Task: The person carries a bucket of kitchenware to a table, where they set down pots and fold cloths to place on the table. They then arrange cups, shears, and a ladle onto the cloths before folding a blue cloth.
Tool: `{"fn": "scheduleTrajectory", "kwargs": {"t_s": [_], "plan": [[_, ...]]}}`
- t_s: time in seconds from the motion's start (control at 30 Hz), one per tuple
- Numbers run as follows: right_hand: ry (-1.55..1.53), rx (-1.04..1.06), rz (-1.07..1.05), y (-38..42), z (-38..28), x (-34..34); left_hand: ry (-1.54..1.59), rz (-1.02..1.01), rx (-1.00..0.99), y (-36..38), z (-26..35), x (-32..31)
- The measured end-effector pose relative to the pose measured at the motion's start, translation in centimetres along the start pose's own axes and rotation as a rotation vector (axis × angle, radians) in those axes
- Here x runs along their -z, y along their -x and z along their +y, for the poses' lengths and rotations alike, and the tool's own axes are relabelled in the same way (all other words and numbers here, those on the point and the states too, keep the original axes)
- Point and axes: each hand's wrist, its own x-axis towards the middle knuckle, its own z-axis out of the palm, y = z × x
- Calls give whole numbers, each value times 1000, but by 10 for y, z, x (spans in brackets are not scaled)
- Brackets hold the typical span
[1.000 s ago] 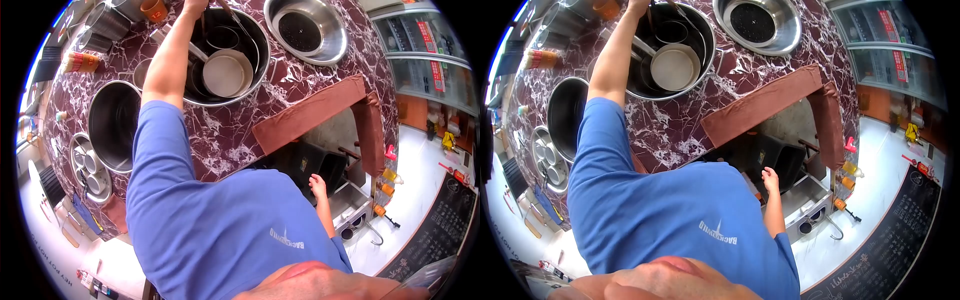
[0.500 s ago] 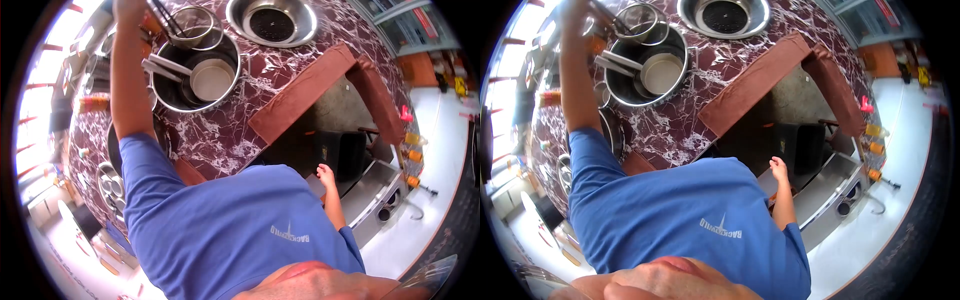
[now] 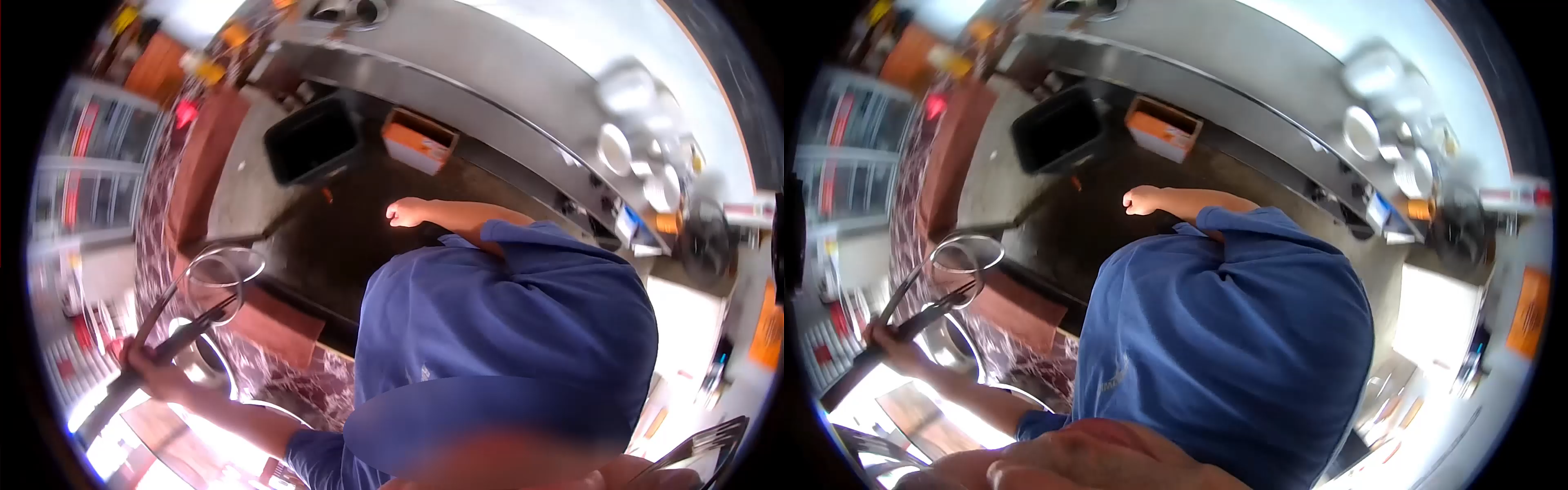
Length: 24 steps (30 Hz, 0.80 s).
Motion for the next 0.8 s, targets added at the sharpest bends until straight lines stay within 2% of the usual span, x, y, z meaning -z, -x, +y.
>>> {"fn": "scheduleTrajectory", "kwargs": {"t_s": [0.03,0.07,0.1,0.13,0.17,0.2,0.23,0.27,0.3,0.33,0.37,0.4,0.47,0.5,0.53,0.57,0.6,0.63,0.67,0.77,0.8], "plan": [[-35,-31,47,24,28,10,-37,1,32,21,27,-62],[-57,-62,103,53,55,24,73,-136,73,42,69,-114],[-81,-96,154,83,82,32,255,-276,-9,51,77,-165],[-107,-173,224,115,105,40,266,-341,-25,65,94,-215],[-125,-246,292,146,127,49,75,-373,-200,91,135,-257],[-103,-293,356,175,153,61,429,-338,276,110,171,-310],[-73,-340,420,201,171,64,615,-553,159,120,170,-354],[-108,-420,449,233,184,74,681,-573,252,141,196,-392],[-116,-469,607,259,210,64,839,-589,440,155,199,-450],[-285,-582,725,285,224,58,942,-588,587,189,233,-477],[-392,-666,812,314,226,56,881,-658,508,205,214,-544],[-499,-754,888,342,225,49,1056,-604,760,240,236,-589],[-777,-786,1187,376,238,3,792,-756,917,301,272,-625],[-907,-780,1286,390,244,-24,956,-721,1068,334,262,-678],[-1038,-774,1388,399,239,-49,848,-748,1121,363,278,-686],[-1070,-907,1365,408,213,-58,848,-775,1122,385,292,-695],[-1100,-1046,1341,419,185,-66,790,-722,1226,406,310,-699],[-1200,-1036,1398,419,171,-85,720,-667,1331,425,322,-704],[-1301,-1028,1451,415,159,-108,704,-693,1344,440,323,-714],[-1411,-1162,1399,400,113,-155,553,-797,1395,477,309,-761],[-1508,-1148,1372,394,103,-172,512,-812,1444,488,306,-776]]}}
